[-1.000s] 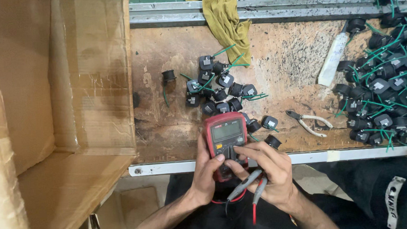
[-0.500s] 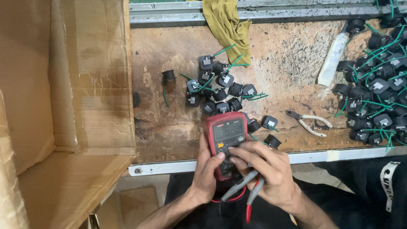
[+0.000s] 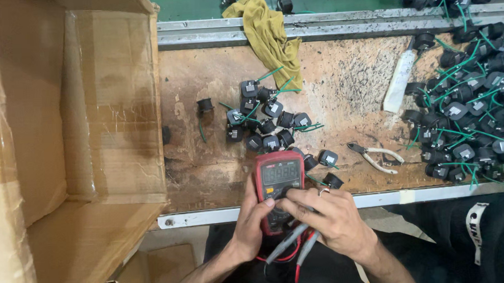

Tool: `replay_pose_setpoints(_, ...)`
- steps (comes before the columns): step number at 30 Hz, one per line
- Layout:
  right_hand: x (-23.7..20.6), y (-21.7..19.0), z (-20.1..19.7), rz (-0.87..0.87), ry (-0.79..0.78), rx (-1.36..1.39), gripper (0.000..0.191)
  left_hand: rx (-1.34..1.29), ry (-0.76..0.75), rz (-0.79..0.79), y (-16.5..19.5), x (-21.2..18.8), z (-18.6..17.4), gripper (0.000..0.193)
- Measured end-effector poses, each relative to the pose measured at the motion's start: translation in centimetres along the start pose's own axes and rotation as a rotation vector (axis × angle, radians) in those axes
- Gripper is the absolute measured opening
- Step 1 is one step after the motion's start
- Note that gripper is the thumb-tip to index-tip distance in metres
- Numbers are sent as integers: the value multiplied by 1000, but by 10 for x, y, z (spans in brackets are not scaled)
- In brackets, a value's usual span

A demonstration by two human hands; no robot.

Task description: The person uses a digital multimeter to test small black electronic components with green wires on a workbench. They place the tested components into a cardboard box and then apply glue to the components using a syringe.

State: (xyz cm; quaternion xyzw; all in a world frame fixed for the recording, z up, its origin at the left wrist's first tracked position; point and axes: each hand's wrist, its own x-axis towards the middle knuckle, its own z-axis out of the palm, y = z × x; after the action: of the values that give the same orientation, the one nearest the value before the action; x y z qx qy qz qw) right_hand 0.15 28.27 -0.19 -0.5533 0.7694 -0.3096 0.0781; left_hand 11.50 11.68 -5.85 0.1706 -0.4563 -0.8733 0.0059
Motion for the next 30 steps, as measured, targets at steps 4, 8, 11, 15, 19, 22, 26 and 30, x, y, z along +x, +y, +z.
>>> replay_pose_setpoints(4, -3, 3, -1, -37, -46, -16, 47, -18, -11, -58, 3, 0, -1, 72)
replay_pose_setpoints(8, -2, 4, 1, -39, -20, 10, 45, 46, -20, -53, 6, -2, -3, 75)
replay_pose_setpoints(11, -2, 3, 0, 23, 5, 60, 43, 39, 2, -89, 6, -3, -2, 83)
replay_pose_setpoints(15, -1, 3, -1, -4, 41, 96, 44, 79, -11, -49, 5, -3, -2, 87)
replay_pose_setpoints(19, 0, 2, -3, 22, 47, 112, 44, 129, -12, -44, 2, -5, -3, 86)
replay_pose_setpoints(22, 2, 1, -4, 14, 58, 105, 45, 152, -18, -26, 0, -5, -5, 87)
replay_pose_setpoints(26, 2, -2, -4, 40, 75, 94, 45, 183, -31, 3, -3, -7, -6, 86)
replay_pose_setpoints(30, 2, -5, -5, 37, 88, 86, 47, 194, -31, 26, -6, -9, -7, 90)
